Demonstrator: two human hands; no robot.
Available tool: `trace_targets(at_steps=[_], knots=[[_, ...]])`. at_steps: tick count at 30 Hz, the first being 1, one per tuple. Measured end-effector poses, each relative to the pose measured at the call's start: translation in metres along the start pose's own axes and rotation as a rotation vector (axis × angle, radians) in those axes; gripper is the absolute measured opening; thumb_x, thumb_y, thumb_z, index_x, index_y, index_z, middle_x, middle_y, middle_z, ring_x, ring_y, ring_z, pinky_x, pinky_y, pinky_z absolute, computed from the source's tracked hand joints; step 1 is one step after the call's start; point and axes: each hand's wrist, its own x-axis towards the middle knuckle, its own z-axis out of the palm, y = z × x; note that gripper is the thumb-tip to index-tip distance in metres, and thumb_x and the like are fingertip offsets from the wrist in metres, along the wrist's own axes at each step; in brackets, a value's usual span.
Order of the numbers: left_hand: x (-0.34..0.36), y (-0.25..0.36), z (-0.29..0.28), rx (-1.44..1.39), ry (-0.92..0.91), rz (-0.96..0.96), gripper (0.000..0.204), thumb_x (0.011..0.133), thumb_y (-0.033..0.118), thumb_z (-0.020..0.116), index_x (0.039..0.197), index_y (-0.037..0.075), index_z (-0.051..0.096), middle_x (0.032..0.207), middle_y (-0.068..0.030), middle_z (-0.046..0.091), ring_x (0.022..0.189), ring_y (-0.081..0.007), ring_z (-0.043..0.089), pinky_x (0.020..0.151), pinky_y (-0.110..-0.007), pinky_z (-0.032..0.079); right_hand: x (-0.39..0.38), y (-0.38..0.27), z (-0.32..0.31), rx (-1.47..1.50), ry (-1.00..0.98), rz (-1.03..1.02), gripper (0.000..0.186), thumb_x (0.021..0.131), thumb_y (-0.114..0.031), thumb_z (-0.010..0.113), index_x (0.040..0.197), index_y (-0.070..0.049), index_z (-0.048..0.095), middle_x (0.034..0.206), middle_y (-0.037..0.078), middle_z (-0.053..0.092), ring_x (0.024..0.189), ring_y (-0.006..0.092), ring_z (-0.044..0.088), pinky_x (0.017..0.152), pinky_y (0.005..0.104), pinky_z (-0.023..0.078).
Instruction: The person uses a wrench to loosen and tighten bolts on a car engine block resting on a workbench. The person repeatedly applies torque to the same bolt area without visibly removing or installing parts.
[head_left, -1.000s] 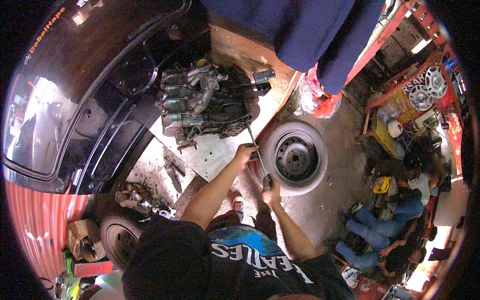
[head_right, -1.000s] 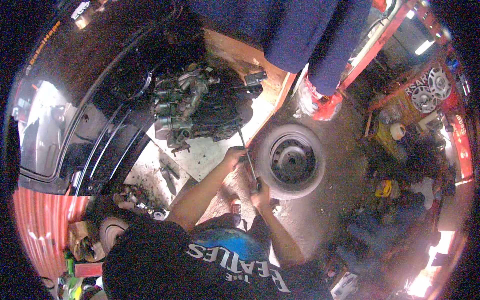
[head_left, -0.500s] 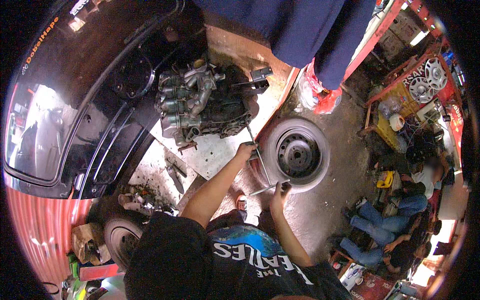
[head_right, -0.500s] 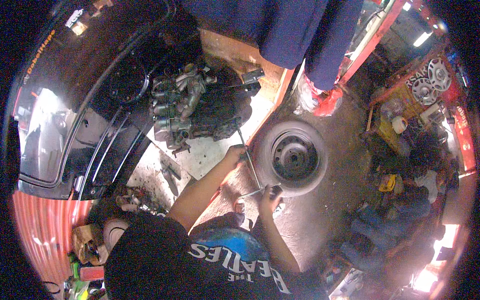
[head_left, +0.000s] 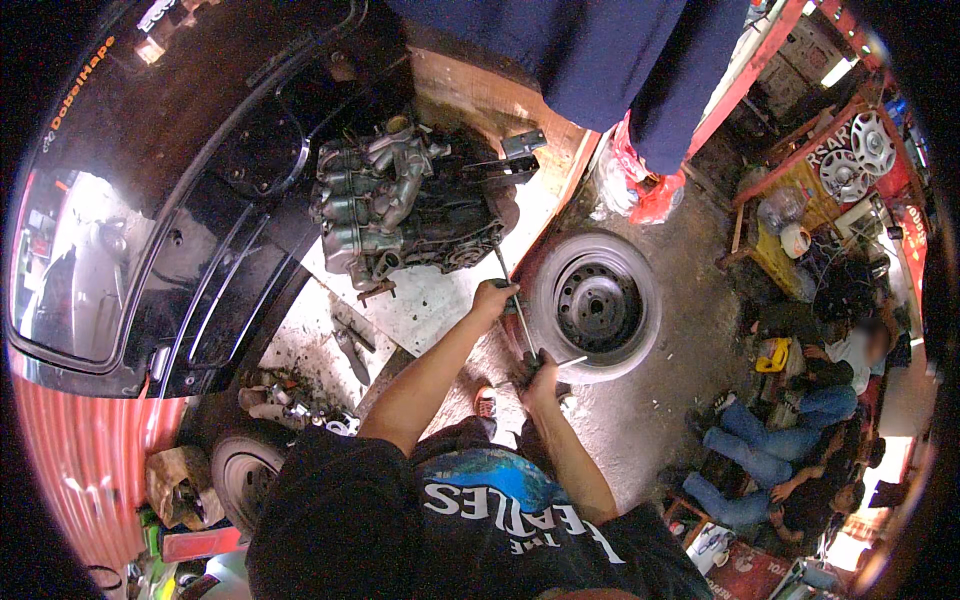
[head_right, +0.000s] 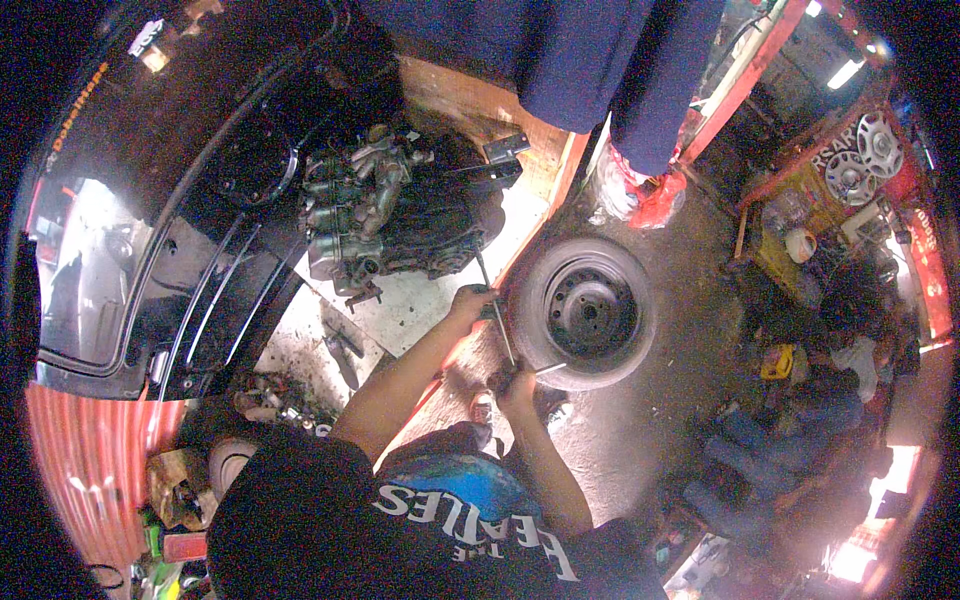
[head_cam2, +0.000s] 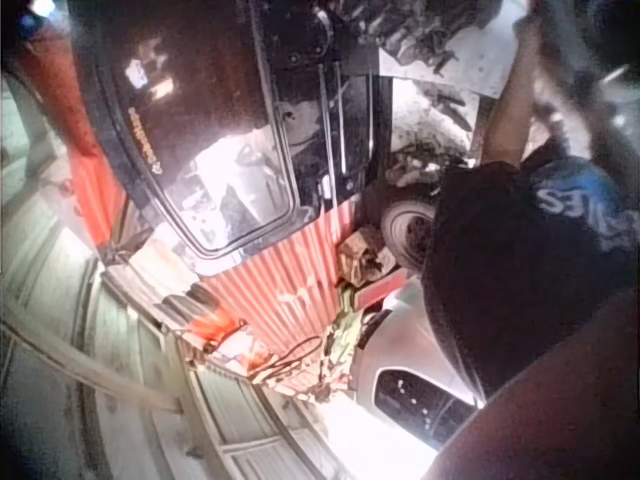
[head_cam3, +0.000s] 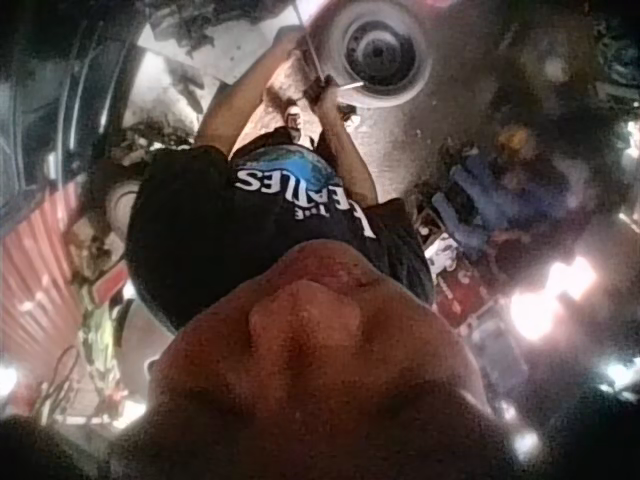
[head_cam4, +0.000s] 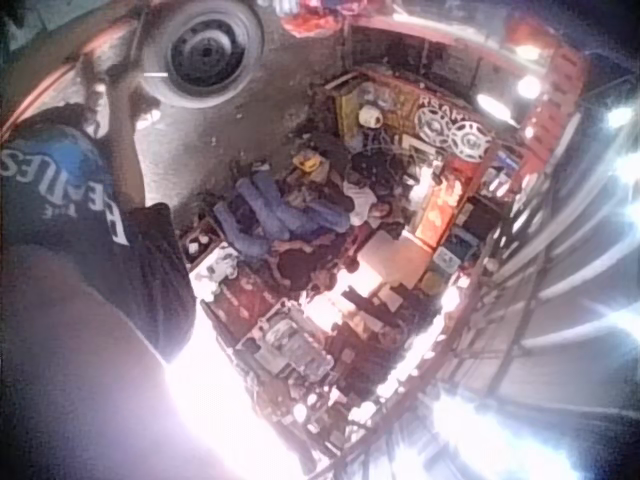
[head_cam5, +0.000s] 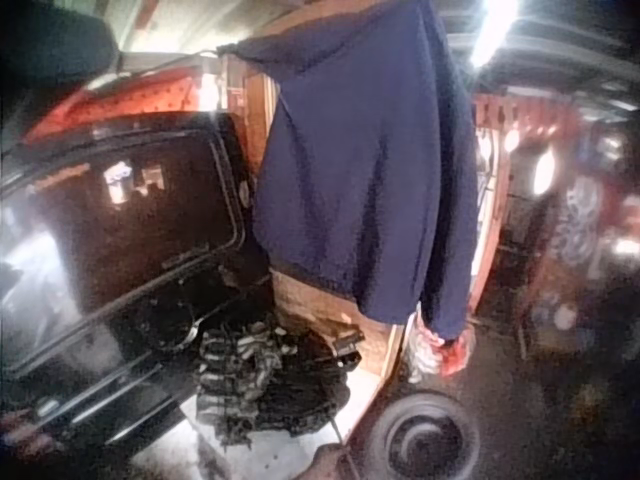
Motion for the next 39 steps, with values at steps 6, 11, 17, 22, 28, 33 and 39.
trace_targets(at_steps=[6,11,17,22,28,33,39], knots=[[-0.003,0.013,0.003,-0.135,-0.034,-0.06,0.02,0.084,0.013,0.066,0.092,-0.005,0.065,0.081,-0.0113,0.067,0.07,-0.0221,0.064,0.069,-0.034,0.053,-0.009,-0.024,-0.009,0.533,-0.244,0.39,0.051,0.092,-0.058,0.045,0.085,-0.009,0.056,0.062,0.003,0.048,0.058,0.0185,0.048,0.051,0.0322,0.04],[-0.007,0.021,0.009,-0.103,-0.028,-0.073,0.017,0.085,0.012,0.063,0.092,-0.004,0.065,0.083,-0.0112,0.066,0.073,-0.0219,0.064,0.07,-0.034,0.052,-0.068,-0.047,-0.019,-0.787,0.254,-0.601,0.07,0.085,-0.037,0.063,0.135,0.004,0.037,0.14,0.022,0.035,0.122,0.0394,0.042,0.104,0.0485,0.033],[-0.009,0.019,0.013,-0.174,-0.002,-0.049,0.014,0.085,0.013,0.065,0.079,0.001,0.066,0.072,-0.006,0.065,0.066,-0.0177,0.062,0.062,-0.034,0.051,-0.057,-0.063,-0.017,-2.102,0.049,-1.024,0.066,0.075,-0.023,0.066,0.13,0.006,0.041,0.133,0.027,0.043,0.13,0.0424,0.035,0.116,0.0528,0.011],[-0.013,0.019,0.009,-0.074,0.087,-0.077,0.014,0.085,0.012,0.065,0.077,0.0,0.066,0.07,-0.007,0.063,0.067,-0.0186,0.063,0.062,-0.034,0.052,-0.028,-0.051,-0.003,-2.0,-0.076,-0.833,0.031,0.073,-0.032,0.065,0.083,-0.004,0.057,0.075,0.018,0.064,0.08,0.0357,0.061,0.09,0.0533,0.038],[-0.018,0.026,-0.015,-0.18,-0.069,-0.042,0.019,0.083,0.017,0.069,0.08,-0.002,0.067,0.068,-0.0079,0.064,0.06,-0.0168,0.061,0.059,-0.032,0.05,-0.049,-0.031,0.03,-1.294,-0.163,-0.481,0.037,0.082,-0.036,0.063,0.091,0.0,0.061,0.076,0.026,0.063,0.077,0.0437,0.06,0.071,0.0501,0.046],[-0.017,0.018,-0.012,0.06,-0.039,-0.016,0.021,0.082,0.019,0.07,0.082,-0.001,0.068,0.074,-0.0078,0.066,0.062,-0.0172,0.06,0.062,-0.033,0.049,-0.055,-0.036,0.011,-1.405,-0.189,-0.536,0.041,0.084,-0.038,0.063,0.099,0.0,0.06,0.083,0.028,0.064,0.085,0.0471,0.061,0.067,0.0494,0.046],[-0.061,-0.008,0.018,-0.147,-0.162,-0.034,0.028,0.08,0.024,0.072,0.087,-0.003,0.067,0.08,-0.0101,0.069,0.07,-0.0208,0.065,0.068,-0.034,0.051,-0.072,-0.036,-0.048,-1.379,-0.178,-0.574,0.03,0.091,-0.027,0.061,0.105,-0.004,0.05,0.062,0.013,0.053,0.055,0.0274,0.052,0.052,0.0416,0.04]])
